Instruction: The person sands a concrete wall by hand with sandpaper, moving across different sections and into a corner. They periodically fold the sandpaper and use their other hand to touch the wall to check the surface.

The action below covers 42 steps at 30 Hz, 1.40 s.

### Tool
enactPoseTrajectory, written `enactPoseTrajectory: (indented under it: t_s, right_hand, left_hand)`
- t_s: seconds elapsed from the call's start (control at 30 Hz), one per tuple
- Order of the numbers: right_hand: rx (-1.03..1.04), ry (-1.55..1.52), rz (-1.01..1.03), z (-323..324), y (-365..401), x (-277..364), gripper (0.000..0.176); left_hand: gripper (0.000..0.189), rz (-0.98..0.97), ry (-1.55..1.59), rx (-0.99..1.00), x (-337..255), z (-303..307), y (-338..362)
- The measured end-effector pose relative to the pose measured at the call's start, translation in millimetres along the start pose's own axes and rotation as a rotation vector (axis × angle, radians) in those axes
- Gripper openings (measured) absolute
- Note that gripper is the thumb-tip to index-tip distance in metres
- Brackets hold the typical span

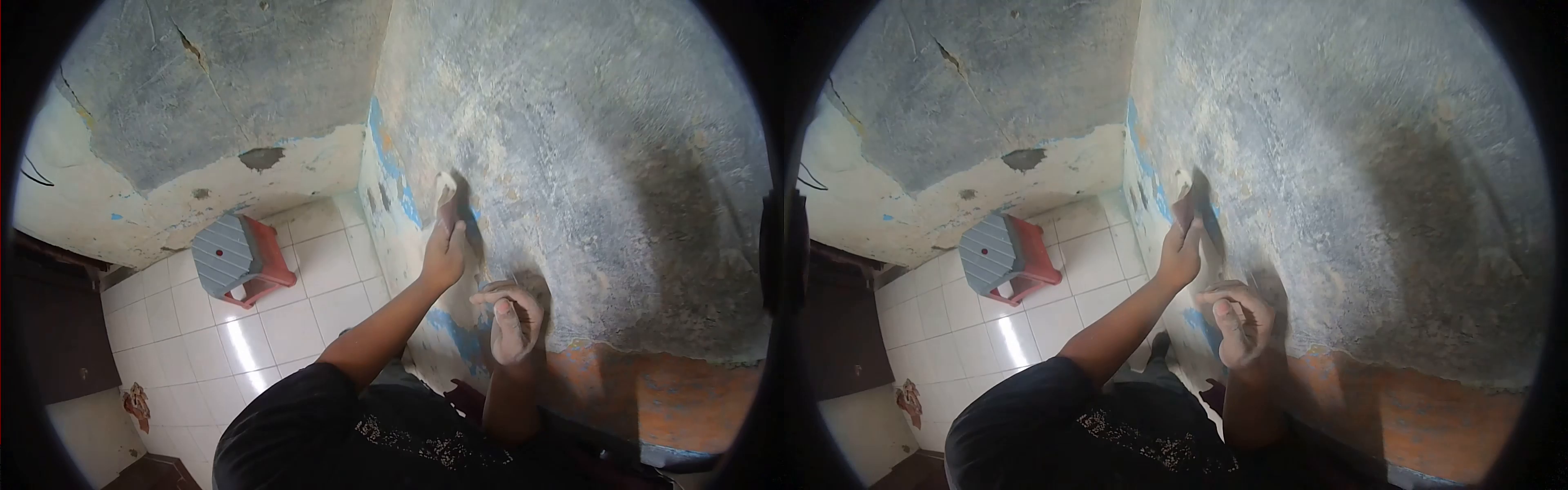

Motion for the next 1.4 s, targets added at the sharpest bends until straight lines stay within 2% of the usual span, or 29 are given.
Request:
enactPoseTrajectory:
  t_s: [0.03,0.1,0.13,0.17,0.23,0.27,0.3,0.37,0.43,0.5,0.53,0.57,0.63,0.67,0.7,0.77,0.83,0.9,0.93,0.97,1.03,1.07,1.1,1.17,1.2,1.27,1.3,1.37,1.4]
  right_hand:
    - [-0.01,0.009,0.03,-0.9,-4.3,5.3,0.025]
    - [-0.027,0.043,0.066,-3.0,-13.2,14.7,0.029]
    - [-0.043,0.064,0.088,-2.2,-15.3,20.8,0.033]
    - [-0.039,0.076,0.088,-2.1,-16.8,25.3,0.033]
    - [-0.093,0.084,0.077,4.1,-21.3,31.5,0.032]
    - [-0.097,0.091,0.09,3.8,-23.3,33.8,0.032]
    - [-0.116,0.095,0.089,5.5,-22.8,34.0,0.031]
    - [-0.131,0.107,0.103,8.4,-26.8,34.1,0.031]
    - [-0.15,0.1,0.091,10.9,-26.6,31.6,0.031]
    - [-0.167,0.095,0.122,9.5,-30.4,36.5,0.032]
    - [-0.166,0.088,0.139,9.0,-32.7,39.3,0.034]
    - [-0.165,0.093,0.154,7.9,-36.9,42.1,0.034]
    - [-0.206,0.025,0.167,5.9,-39.4,43.5,0.035]
    - [-0.238,0.113,0.272,4.3,-39.5,52.6,0.034]
    - [-0.218,0.135,0.277,2.8,-40.3,52.0,0.033]
    - [-0.238,0.017,0.279,1.1,-44.5,52.4,0.03]
    - [-0.232,-0.056,0.339,2.5,-51.6,59.2,0.028]
    - [-0.222,-0.128,0.391,4.8,-64.1,65.1,0.026]
    - [-0.195,-0.237,0.462,5.9,-71.5,72.0,0.023]
    - [-0.164,-0.351,0.532,9.7,-77.8,80.1,0.022]
    - [-0.119,-0.434,0.564,13.0,-87.4,95.2,0.023]
    - [-0.075,-0.489,0.661,12.4,-90.1,107.3,0.024]
    - [-0.026,-0.536,0.762,13.4,-95.1,117.3,0.024]
    - [-0.051,-0.579,0.856,20.0,-110.7,123.7,0.025]
    - [-0.05,-0.587,0.841,21.3,-120.1,125.2,0.027]
    - [-0.055,-0.611,0.846,24.9,-135.3,122.0,0.03]
    - [-0.065,-0.623,0.855,23.3,-140.3,121.5,0.03]
    - [-0.058,-0.717,0.846,21.8,-156.5,120.5,0.029]
    - [-0.074,-0.658,0.837,19.7,-162.3,124.4,0.028]
  left_hand:
    - [0.054,-0.016,-0.015,0.021,-14.2,-8.4,-8.8]
    - [0.053,-0.54,-0.521,0.05,-104.0,-48.7,-6.4]
    - [0.052,-0.631,-0.69,0.075,-117.6,-67.9,-5.9]
    - [0.052,-0.637,-0.679,0.071,-116.0,-62.5,-15.5]
    - [0.054,-0.444,-0.289,-0.064,-102.7,-15.9,-49.6]
    - [0.055,-0.37,-0.524,-0.139,-103.3,-10.0,-52.5]
    - [0.055,-0.382,-0.52,-0.134,-104.7,-17.2,-45.2]
    - [0.055,-0.693,-0.659,0.191,-122.8,-72.9,-17.1]
    - [0.053,-0.669,-0.615,0.196,-122.7,-66.7,-30.2]
    - [0.054,-0.487,-0.659,-0.067,-114.1,-39.1,-50.9]
    - [0.052,-0.752,-0.558,0.041,-126.6,-58.9,-34.1]
    - [0.052,-0.768,-0.557,0.041,-144.0,-57.3,-29.0]
    - [0.049,-0.997,-0.852,0.418,-166.5,-92.7,2.5]
    - [0.052,-0.977,-0.862,0.388,-170.8,-87.0,-4.4]
    - [0.052,-0.997,-0.873,0.376,-170.0,-84.6,-17.9]
    - [0.063,-0.687,-0.668,-0.01,-179.9,-35.4,-71.7]
    - [0.064,-0.686,-0.653,-0.058,-196.7,-29.5,-80.0]
    - [0.049,-1.117,-1.061,0.504,-194.2,-105.0,-34.5]
    - [0.046,-1.332,-1.072,0.417,-205.9,-108.3,-24.3]
    - [0.046,-1.343,-1.085,0.408,-211.8,-109.6,-35.4]
    - [0.062,-0.813,-0.638,-0.17,-238.9,-30.7,-109.2]
    - [0.051,-0.814,-0.69,-0.005,-225.2,-42.1,-117.7]
    - [0.047,-1.132,-1.011,0.146,-219.5,-69.9,-98.4]
    - [0.05,-1.446,-1.149,0.521,-243.9,-97.1,-59.5]
    - [0.05,-1.456,-1.165,0.528,-257.6,-93.3,-72.6]
    - [0.059,-1.011,-0.756,0.127,-311.3,-35.6,-147.8]
    - [0.059,-1.01,-0.771,0.138,-313.9,-34.8,-153.0]
    - [0.058,-1.485,-1.166,0.504,-308.9,-84.1,-120.1]
    - [0.058,-1.613,-1.278,0.707,-298.5,-91.5,-108.8]
Point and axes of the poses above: each hand's wrist, its own y-axis away from the middle knuckle, its own z-axis out of the back of the hand, x = y × z, the point moved 10 cm from there along -y, towards the middle knuckle, and after that the axes turned 7 degrees about x, right-handed, at the moved point
